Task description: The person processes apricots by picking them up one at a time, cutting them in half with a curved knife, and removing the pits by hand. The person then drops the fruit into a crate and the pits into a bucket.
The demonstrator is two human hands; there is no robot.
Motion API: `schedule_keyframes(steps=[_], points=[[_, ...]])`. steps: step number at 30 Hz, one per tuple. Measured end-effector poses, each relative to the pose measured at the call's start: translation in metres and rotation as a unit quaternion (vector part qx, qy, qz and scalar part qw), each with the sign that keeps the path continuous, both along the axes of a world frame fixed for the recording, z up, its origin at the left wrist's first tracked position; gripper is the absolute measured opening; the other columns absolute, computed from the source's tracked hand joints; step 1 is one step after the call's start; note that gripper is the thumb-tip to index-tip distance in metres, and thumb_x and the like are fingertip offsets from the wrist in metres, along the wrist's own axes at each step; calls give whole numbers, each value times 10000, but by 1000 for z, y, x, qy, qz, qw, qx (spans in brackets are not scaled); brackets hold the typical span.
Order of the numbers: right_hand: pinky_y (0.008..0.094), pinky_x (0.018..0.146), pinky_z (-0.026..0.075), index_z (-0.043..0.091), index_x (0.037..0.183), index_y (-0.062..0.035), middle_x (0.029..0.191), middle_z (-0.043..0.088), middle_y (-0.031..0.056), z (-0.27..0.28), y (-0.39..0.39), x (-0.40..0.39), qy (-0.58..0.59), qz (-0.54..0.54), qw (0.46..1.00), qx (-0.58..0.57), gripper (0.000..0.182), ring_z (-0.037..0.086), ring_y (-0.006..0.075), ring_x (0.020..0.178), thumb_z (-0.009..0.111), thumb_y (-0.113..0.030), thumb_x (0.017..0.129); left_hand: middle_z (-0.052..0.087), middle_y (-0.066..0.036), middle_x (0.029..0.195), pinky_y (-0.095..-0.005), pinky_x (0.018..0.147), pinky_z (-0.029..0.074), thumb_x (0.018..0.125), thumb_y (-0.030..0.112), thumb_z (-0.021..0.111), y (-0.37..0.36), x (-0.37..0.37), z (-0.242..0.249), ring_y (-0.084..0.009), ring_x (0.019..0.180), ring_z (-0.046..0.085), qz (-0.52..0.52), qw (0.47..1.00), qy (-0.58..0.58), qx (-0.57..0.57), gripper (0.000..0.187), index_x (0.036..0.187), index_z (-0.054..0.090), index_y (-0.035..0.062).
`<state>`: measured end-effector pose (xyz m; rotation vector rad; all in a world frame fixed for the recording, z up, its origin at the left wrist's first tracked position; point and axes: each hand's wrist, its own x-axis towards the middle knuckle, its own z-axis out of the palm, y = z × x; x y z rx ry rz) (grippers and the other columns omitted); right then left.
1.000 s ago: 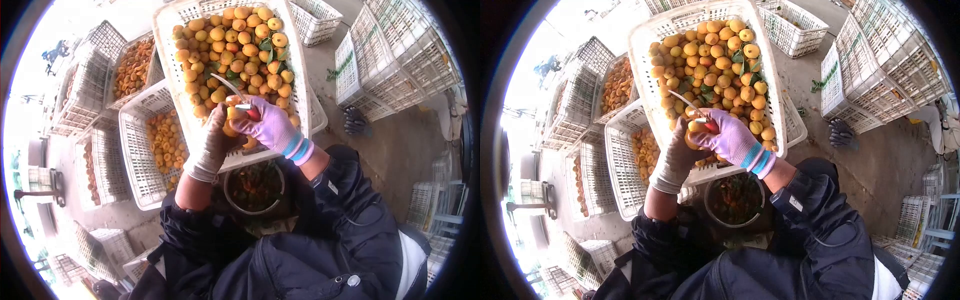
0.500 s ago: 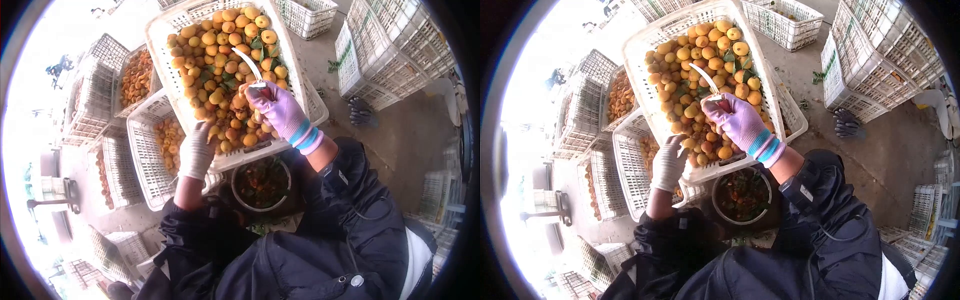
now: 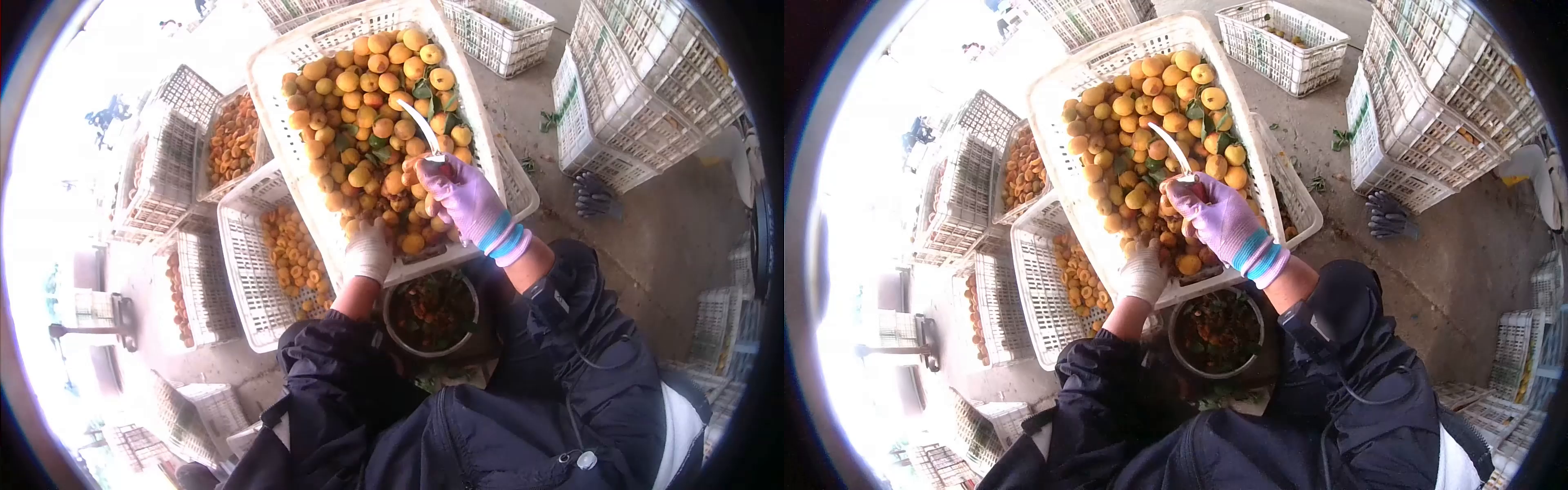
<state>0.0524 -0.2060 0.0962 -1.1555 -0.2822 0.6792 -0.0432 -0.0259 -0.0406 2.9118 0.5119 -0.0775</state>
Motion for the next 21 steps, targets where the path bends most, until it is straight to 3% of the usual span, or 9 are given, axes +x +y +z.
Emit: schedule_keyframes(steps=[3,4,5,6,7,9,12,15,21], points=[[169,537,417,650,1118,-64,852,619,-52,4,-2,-2,-1,-6,1000,-3,297,486,8,639,654,-315,960,596,-183,1158,-443,747,543,912,229,627,15,-2,-21,-324,917,654,-3,992,-103,-79,305,1166,545,82],[167,528,415,652,1115,-66,849,625,-51,4,-2,-3,-7,-5,1000,3,298,486,7,634,650,-321,961,596,-183,1158,-443,747,543,912,229,627,12,0,2,-324,917,654,-5,992,-103,-79,305,1166,545,82],[167,528,415,652,1115,-66,849,625,-51,2,-1,-3,-8,-6,1000,3,298,486,7,634,650,-321,961,592,-146,1163,-396,783,538,910,204,643,10,0,25,-284,940,642,50,936,-138,-320,348,1214,527,79],[165,536,419,651,1118,-66,844,629,-47,-2,0,-2,-21,13,1000,11,300,495,6,651,645,-323,964,588,-109,1169,-350,819,534,908,180,659,7,0,56,-243,964,630,99,820,-164,-540,397,1261,510,76],[163,544,424,650,1121,-66,840,634,-43,-4,1,-2,-34,32,999,18,302,503,5,668,641,-325,967,580,-77,1164,-309,795,539,920,176,655,10,-5,79,-204,1005,624,55,741,-208,-636,453,1321,466,84],[194,691,455,635,1092,-31,859,641,-17,7,4,-11,-91,39,992,-82,323,541,31,777,615,-334,983,582,-82,1182,-299,784,543,920,173,662,11,-15,112,-207,1023,625,34,669,-260,-696,477,1345,457,99],[241,752,474,587,1088,7,851,628,-3,-7,15,-18,-151,81,980,-101,392,565,74,825,573,-374,1000,602,-75,1156,-272,760,550,914,232,694,16,-20,117,-186,996,632,78,603,-314,-729,479,1324,475,114],[250,745,483,572,1107,17,849,626,16,-1,20,-28,-208,98,967,-108,405,572,87,814,565,-374,1003,610,-67,1132,-258,753,551,908,238,711,19,-23,117,-159,988,628,79,641,-325,-691,465,1302,495,119],[317,679,524,588,1001,37,805,679,153,-12,36,-39,-335,33,931,-139,324,680,181,769,558,-286,1011,612,-50,1184,-258,820,541,893,175,733,21,-26,121,-138,1018,616,52,656,-342,-671,493,1322,518,61]])
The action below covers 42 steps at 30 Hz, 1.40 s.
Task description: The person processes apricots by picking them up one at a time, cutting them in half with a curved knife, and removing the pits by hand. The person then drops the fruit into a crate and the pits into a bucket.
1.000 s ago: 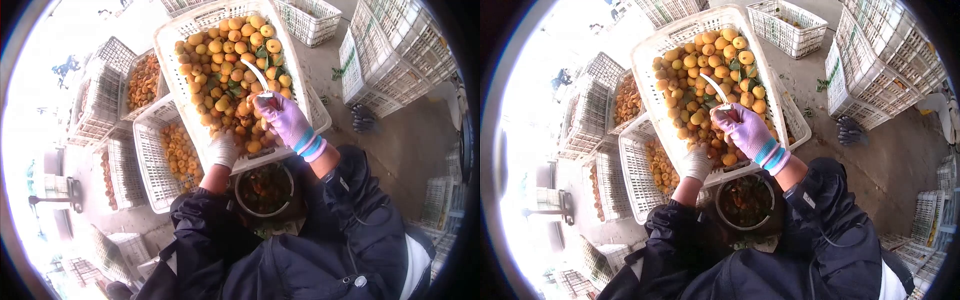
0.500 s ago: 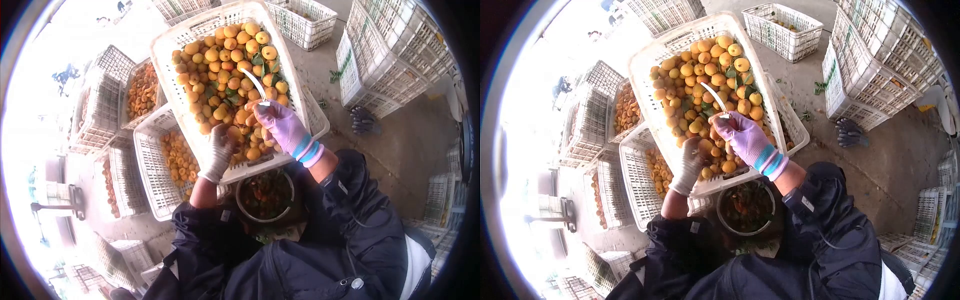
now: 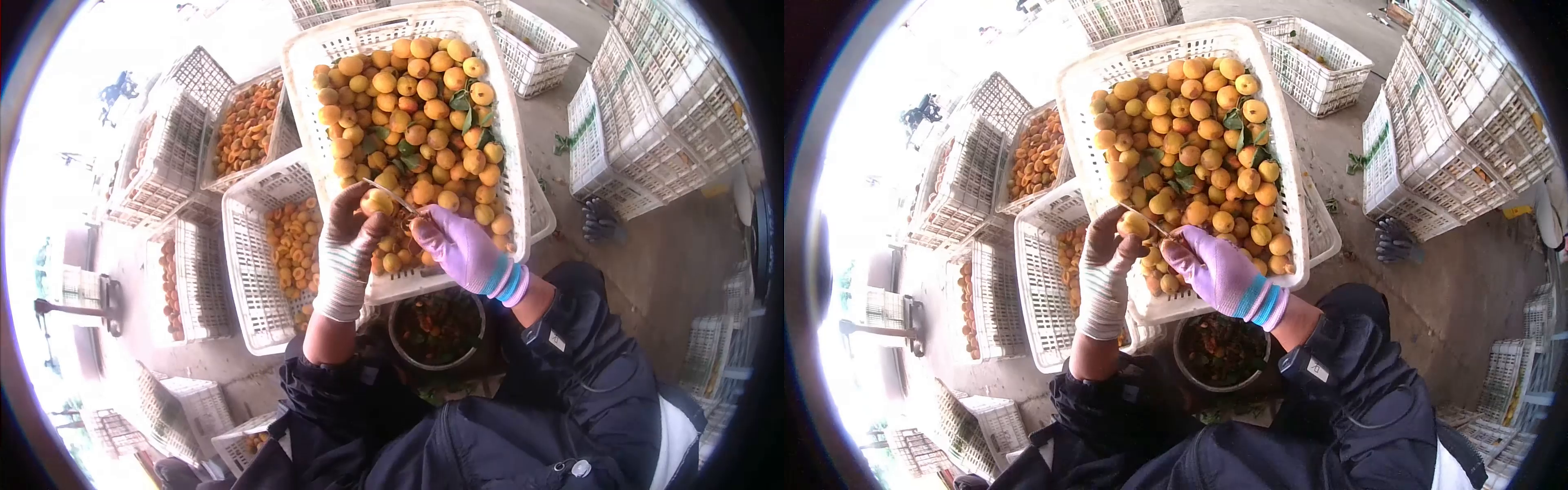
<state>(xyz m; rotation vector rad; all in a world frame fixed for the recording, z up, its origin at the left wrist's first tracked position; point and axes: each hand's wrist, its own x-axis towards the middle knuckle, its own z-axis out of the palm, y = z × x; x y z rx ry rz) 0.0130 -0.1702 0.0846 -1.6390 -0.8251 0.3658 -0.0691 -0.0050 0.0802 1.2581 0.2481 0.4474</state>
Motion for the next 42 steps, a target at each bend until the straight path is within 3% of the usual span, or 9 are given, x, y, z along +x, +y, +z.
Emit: schedule_keyframes(steps=[2,5,15,21,24,31,37,40,42], points=[[318,669,525,589,995,26,812,679,154,-5,2,-1,31,25,999,14,304,686,192,763,560,-276,1010,578,-40,1193,-284,961,468,877,55,729,0,1,-3,-140,1077,561,7,999,-19,-43,501,1329,514,65],[329,673,529,588,995,16,817,683,156,5,2,-3,34,33,999,-21,302,697,216,776,560,-285,1008,570,-37,1216,-300,1002,446,873,32,724,1,-1,-3,-146,1131,541,14,999,-36,-20,514,1341,512,62],[402,683,532,572,996,-16,839,683,173,6,0,-2,-30,14,998,-53,298,691,345,820,558,-313,999,571,-30,1195,-296,993,453,853,0,732,-10,5,-1,-135,1104,547,3,997,-55,-56,511,1315,517,40],[442,662,514,539,970,-42,815,658,173,-6,-1,-3,-86,1,995,-44,280,664,388,820,571,-320,987,569,-35,1194,-289,976,464,853,-30,716,-16,6,-4,-134,1099,548,28,995,-94,18,487,1293,516,31],[454,664,518,545,978,-46,821,656,178,-4,-1,-5,-125,-7,990,-60,258,655,402,826,566,-304,988,567,-43,1191,-291,960,471,879,18,707,-19,3,-1,-138,1087,550,44,994,-68,77,471,1302,500,33],[493,679,524,540,1016,-53,867,661,196,-5,5,-13,-172,-48,975,-135,201,648,418,840,602,-229,939,564,-70,1158,-296,906,465,998,343,577,-30,2,-3,-144,1021,547,73,997,-7,16,485,1343,466,22],[497,674,513,550,1010,-48,823,658,202,-1,5,-14,-152,-36,977,-148,177,643,425,815,586,-206,938,587,-93,1214,-355,976,465,996,363,575,-16,3,-7,-190,1097,579,19,996,-17,-89,525,1391,441,44],[505,665,499,555,994,-44,812,654,203,7,5,-11,-111,-41,980,-161,160,637,431,805,573,-195,944,573,-49,1209,-307,1008,416,995,274,594,-22,0,8,-148,1126,532,-1,997,45,56,464,1388,463,64],[515,669,500,547,993,-53,841,654,209,5,5,-10,-132,-39,975,-177,165,631,443,825,601,-188,914,562,-29,1170,-286,993,409,998,253,590,-21,3,0,-127,1090,516,-6,998,23,53,433,1377,475,80]])
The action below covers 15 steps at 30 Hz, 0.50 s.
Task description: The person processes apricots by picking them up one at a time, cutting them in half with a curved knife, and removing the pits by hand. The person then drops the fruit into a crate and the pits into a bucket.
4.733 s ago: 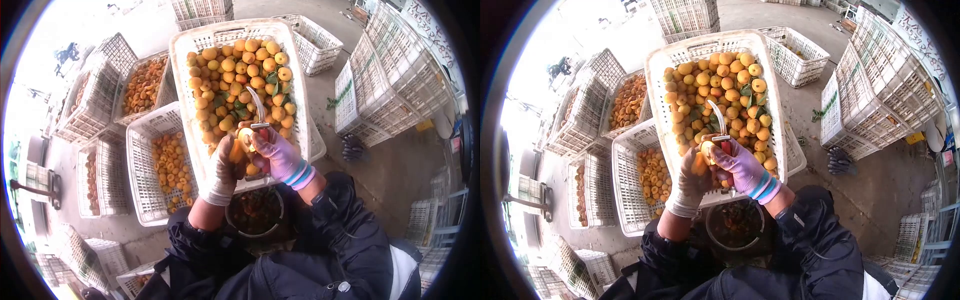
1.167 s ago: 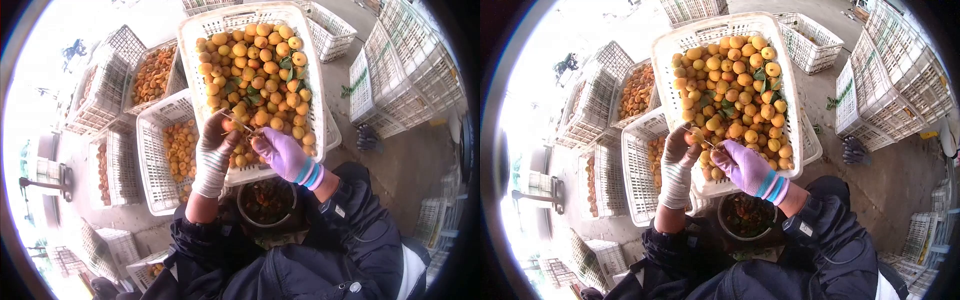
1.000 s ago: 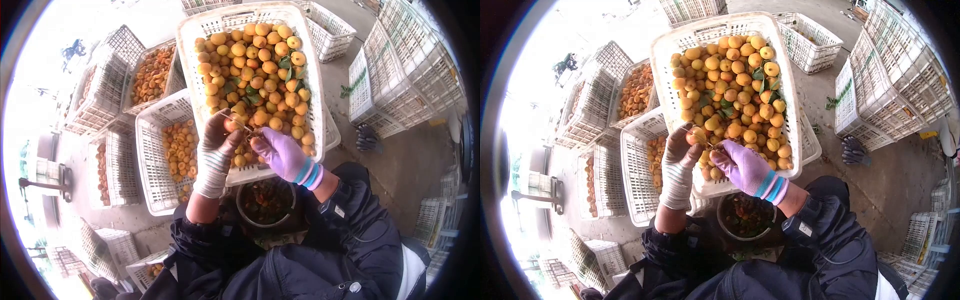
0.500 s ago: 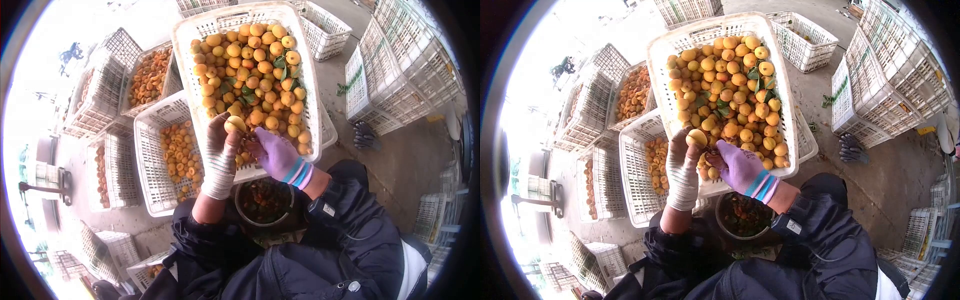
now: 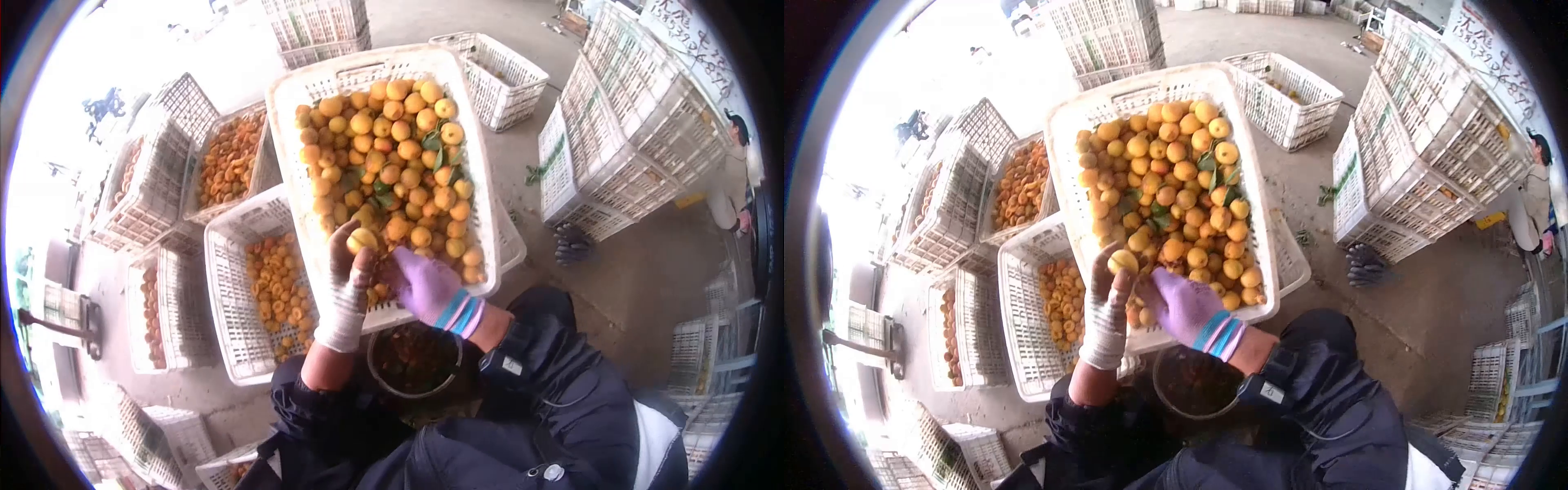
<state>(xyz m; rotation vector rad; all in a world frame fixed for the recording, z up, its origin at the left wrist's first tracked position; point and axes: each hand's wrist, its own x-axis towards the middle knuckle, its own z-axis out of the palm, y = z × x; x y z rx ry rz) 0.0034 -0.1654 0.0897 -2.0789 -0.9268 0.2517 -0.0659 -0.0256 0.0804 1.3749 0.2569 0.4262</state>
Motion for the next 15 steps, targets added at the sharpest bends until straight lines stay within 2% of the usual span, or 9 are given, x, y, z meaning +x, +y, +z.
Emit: schedule_keyframes(steps=[2,4,5,6,8,9,10,13,15], points=[[522,684,512,532,1011,-63,858,656,231,-11,0,1,-48,10,998,36,219,645,434,813,582,-265,943,553,-24,1146,-280,941,434,1010,293,564,-10,0,4,-122,1029,522,41,999,-12,26,418,1366,484,88],[525,688,514,524,1027,-63,881,654,227,-27,3,3,-79,7,996,31,210,643,435,808,602,-200,888,559,-29,1127,-274,897,451,1015,356,538,-4,2,-18,-118,993,530,77,996,-8,44,431,1354,492,93],[521,686,518,520,1026,-58,884,652,223,-22,3,1,-67,6,997,26,217,641,437,809,607,-163,856,561,-38,1114,-267,825,474,1010,410,527,-8,4,-18,-123,947,550,98,994,-11,44,462,1351,497,100],[515,687,519,516,1028,-51,887,651,225,-22,5,1,-77,4,997,18,213,643,433,815,604,-156,865,588,-48,1083,-271,741,492,998,426,544,-9,4,-17,-143,912,584,97,995,-25,4,445,1311,529,110],[507,690,523,515,1033,-50,881,650,222,-23,4,0,-109,8,993,48,206,644,430,814,599,-152,875,594,-92,1034,-347,819,513,983,443,554,-12,8,-13,-215,889,621,86,982,-60,-159,482,1276,536,60],[507,690,523,515,1033,-50,881,650,222,-22,4,-2,-114,6,992,47,206,644,430,814,599,-152,875,634,-93,937,-363,745,546,966,468,572,-5,14,-15,-230,796,656,73,958,-73,-267,500,1266,523,71],[509,682,516,524,1033,-61,868,652,206,-23,4,-6,-111,2,993,49,200,643,423,817,602,-161,877,649,-99,890,-373,737,551,958,471,585,-4,11,-18,-236,791,661,78,956,-67,-276,504,1262,519,75],[513,677,510,537,1034,-73,848,656,195,-24,5,-10,-82,-3,995,51,196,642,421,815,604,-188,891,635,-95,938,-365,733,552,974,468,557,-2,10,-23,-219,775,657,84,966,-89,-228,505,1287,506,74],[514,680,510,541,1036,-73,842,659,200,-20,5,-10,-60,-2,997,50,199,642,425,809,603,-206,902,609,-66,1004,-309,761,535,978,405,584,1,8,-15,-169,809,629,74,983,-67,-154,496,1327,489,66]])
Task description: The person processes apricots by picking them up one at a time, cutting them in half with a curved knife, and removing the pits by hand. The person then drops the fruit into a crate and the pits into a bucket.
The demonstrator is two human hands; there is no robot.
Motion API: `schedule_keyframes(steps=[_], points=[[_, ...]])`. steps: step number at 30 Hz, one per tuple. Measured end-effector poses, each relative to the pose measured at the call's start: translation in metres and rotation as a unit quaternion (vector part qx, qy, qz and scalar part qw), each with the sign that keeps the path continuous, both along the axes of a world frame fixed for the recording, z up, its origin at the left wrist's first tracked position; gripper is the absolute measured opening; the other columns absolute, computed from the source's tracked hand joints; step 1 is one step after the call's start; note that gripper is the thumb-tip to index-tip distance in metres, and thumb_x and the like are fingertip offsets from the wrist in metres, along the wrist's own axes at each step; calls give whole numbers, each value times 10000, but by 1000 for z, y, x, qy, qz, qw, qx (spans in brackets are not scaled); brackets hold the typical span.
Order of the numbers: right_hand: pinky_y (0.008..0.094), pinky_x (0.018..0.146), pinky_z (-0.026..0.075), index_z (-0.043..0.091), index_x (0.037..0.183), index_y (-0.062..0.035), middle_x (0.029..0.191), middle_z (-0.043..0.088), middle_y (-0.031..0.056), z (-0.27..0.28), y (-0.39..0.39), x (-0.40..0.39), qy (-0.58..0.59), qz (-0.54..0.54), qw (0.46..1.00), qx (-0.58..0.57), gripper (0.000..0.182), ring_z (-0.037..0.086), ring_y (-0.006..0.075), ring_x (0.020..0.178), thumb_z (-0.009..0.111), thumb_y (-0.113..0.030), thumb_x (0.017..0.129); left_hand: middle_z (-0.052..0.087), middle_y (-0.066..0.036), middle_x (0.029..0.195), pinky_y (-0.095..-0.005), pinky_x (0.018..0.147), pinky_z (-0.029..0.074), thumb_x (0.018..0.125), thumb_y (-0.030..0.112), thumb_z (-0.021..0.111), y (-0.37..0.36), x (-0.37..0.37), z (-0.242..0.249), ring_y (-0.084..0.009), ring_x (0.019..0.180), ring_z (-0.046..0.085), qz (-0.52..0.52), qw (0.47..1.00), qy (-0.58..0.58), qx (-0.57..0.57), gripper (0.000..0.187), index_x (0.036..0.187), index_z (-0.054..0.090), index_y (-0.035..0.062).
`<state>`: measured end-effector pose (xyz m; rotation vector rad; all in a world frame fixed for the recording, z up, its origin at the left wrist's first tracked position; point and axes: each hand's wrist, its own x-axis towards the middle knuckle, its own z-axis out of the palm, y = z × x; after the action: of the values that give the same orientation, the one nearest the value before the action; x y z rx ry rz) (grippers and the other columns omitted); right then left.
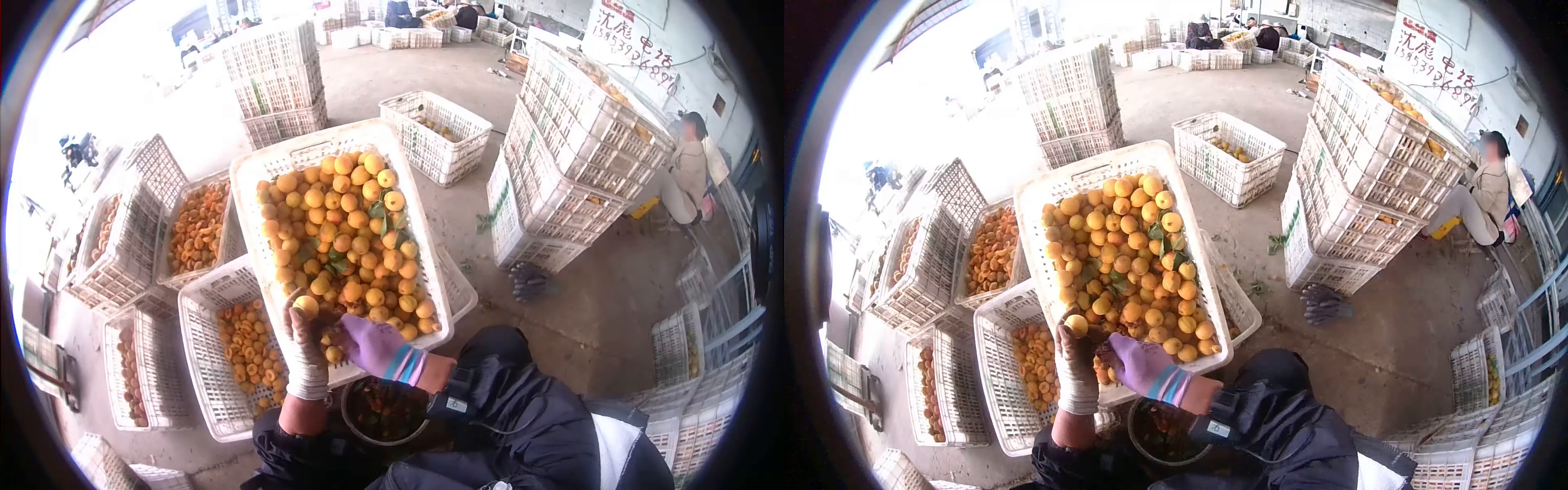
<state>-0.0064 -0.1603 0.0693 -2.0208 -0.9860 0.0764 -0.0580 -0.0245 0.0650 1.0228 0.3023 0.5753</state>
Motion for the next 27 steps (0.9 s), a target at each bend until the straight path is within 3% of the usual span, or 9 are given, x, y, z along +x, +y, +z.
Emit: schedule_keyframes(steps=[3,5,7,9,13,14,18,25,27], points=[[519,671,504,550,1036,-66,824,661,213,10,-5,3,52,7,999,-9,217,642,434,798,598,-246,927,572,-35,1072,-251,792,496,963,337,635,4,1,1,-114,885,572,11,990,12,142,521,1366,463,55],[519,665,499,554,1034,-55,816,660,221,14,-7,6,57,2,998,-31,231,641,439,799,600,-256,932,552,-22,1119,-231,812,467,944,276,675,2,-3,17,-93,945,524,-17,994,22,101,537,1378,452,51],[518,660,496,550,1032,-50,804,659,221,13,-8,8,75,10,997,-26,233,641,441,797,600,-255,931,528,-59,1243,-301,1014,413,983,288,613,5,-5,13,-148,1136,509,-47,987,9,151,512,1397,440,41],[517,656,493,547,1031,-46,791,657,221,13,-8,9,94,19,995,-22,236,640,442,795,601,-253,931,530,-60,1244,-307,1012,417,976,255,627,4,-5,10,-150,1137,507,-30,984,12,174,503,1388,445,29],[514,665,501,542,1032,-49,836,660,212,11,-4,7,57,18,998,-26,227,643,434,814,609,-237,923,570,-54,1147,-303,919,467,1003,412,549,-5,-7,6,-156,1033,545,26,980,70,185,521,1357,473,37],[512,668,505,542,1031,-53,857,661,209,7,-3,6,28,16,999,-12,221,645,429,823,613,-230,919,598,-50,1067,-301,813,496,999,499,501,-14,-3,3,-160,924,576,41,993,37,107,549,1314,504,50],[507,676,515,540,1029,-63,890,661,200,-2,1,2,-21,7,999,-37,208,649,416,833,626,-200,898,627,-53,1001,-308,679,495,940,620,508,-6,0,-3,-177,831,610,-15,995,13,-95,638,1258,540,67],[487,674,528,526,1005,-66,881,662,189,-3,0,-6,-33,14,997,-63,198,659,402,813,613,-200,888,622,-36,925,-343,700,496,934,632,503,6,4,-18,-180,799,598,10,988,33,-152,651,1222,554,50],[485,670,534,513,995,-64,881,663,187,-3,-3,-9,-43,22,995,-89,184,664,403,807,596,-201,904,623,-51,873,-370,715,498,929,633,508,18,7,-7,-189,772,588,87,953,-9,-289,639,1148,573,36]])
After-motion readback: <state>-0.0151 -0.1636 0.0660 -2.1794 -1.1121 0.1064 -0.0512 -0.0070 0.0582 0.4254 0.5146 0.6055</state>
